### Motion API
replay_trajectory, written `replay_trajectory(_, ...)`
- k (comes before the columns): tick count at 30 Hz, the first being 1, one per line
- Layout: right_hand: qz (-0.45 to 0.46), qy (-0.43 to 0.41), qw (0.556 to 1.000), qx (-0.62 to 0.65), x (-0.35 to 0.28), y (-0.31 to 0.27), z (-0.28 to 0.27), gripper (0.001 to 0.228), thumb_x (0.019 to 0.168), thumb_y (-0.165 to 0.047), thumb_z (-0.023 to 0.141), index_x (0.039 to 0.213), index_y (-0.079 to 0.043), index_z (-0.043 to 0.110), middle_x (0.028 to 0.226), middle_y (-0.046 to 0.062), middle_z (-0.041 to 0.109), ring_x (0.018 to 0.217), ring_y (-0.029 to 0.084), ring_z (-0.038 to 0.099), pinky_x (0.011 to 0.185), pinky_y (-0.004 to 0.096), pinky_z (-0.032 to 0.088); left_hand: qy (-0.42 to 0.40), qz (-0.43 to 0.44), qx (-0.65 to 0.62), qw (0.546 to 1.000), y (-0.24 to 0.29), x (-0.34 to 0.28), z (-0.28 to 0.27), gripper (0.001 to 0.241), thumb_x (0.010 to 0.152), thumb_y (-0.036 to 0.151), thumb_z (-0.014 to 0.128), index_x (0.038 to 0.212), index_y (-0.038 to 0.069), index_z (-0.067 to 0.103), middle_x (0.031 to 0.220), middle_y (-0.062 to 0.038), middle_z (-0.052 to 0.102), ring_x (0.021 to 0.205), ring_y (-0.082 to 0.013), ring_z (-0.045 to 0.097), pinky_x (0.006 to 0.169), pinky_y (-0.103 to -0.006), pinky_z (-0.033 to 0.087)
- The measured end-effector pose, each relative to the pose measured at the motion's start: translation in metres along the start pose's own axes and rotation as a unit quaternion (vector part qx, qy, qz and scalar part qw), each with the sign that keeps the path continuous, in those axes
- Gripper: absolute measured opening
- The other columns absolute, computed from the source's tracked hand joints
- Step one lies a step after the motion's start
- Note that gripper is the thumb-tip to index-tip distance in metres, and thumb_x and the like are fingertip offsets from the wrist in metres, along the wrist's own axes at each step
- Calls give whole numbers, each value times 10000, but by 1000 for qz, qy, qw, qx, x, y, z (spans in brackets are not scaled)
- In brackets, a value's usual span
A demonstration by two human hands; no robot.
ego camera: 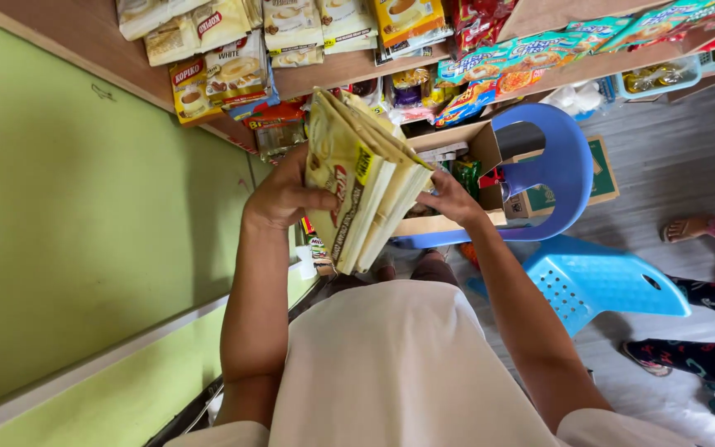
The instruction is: Picking grocery items from shelves to pack into a box and labeling a can using a price gun.
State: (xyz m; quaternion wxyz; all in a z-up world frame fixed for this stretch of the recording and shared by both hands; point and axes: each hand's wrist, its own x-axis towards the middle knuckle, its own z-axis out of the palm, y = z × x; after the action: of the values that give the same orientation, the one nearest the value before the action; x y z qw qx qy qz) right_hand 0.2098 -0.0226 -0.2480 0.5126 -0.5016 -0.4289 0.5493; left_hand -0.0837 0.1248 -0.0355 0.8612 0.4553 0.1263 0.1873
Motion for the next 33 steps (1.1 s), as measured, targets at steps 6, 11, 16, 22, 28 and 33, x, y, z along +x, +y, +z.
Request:
replay_trajectory(6, 75, 12, 994, -80, -21, -30, 2, 289, 977, -213, 718, 1181, -10, 737, 1046, 8, 750, 970, 83, 635, 884, 298, 527, -16, 1, 109, 994, 46, -13, -6, 820, 734, 42, 894, 1462, -8, 520, 1326, -48, 683, 1218, -152, 641, 1092, -330, 510)
replay_trajectory(11, 61, 59, 994, -69, -29, -88, 11, 274, 1013, -230, 673, 1191, -28, 727, 1022, -15, 744, 929, 63, 612, 841, 274, 518, -24, -26, 304, 952, 71, -16, 9, 697, 776, 106, 897, 1391, 0, 585, 1268, -31, 683, 1153, -116, 627, 1046, -313, 516)
replay_trajectory(16, -68, 68, 992, -87, -28, -97, 9, 209, 1102, -164, 589, 1171, 1, 698, 1038, -30, 670, 971, 43, 560, 872, 247, 497, -118, -25, 418, 901, 64, 1, 32, 518, 770, 171, 903, 1217, 11, 696, 1083, -59, 750, 994, -130, 661, 915, -301, 543)
replay_trajectory(22, -67, 55, 995, -41, -36, -152, 39, 221, 1088, -108, 545, 1224, 7, 675, 1065, -34, 672, 955, 26, 580, 833, 227, 517, -52, 15, 553, 831, 35, 28, 60, 463, 751, 215, 898, 1150, 66, 717, 1168, -103, 705, 1087, -214, 649, 969, -345, 516)
replay_trajectory(28, -88, 6, 994, -63, -44, -160, 32, 261, 1120, -101, 487, 1291, 13, 649, 1099, -3, 695, 978, 35, 578, 868, 232, 522, 66, 199, 672, 710, 31, 16, 85, 412, 697, 279, 899, 1021, 106, 713, 1369, -202, 474, 1318, -359, 448, 1106, -469, 370)
replay_trajectory(33, -53, -24, 995, -77, -49, -174, 27, 292, 1101, -111, 495, 1330, 14, 629, 1113, 17, 710, 983, 52, 597, 872, 247, 535, 8, 187, 661, 727, 10, 14, 71, 492, 777, 300, 873, 1134, 49, 647, 1457, -194, 514, 1366, -377, 467, 1132, -479, 370)
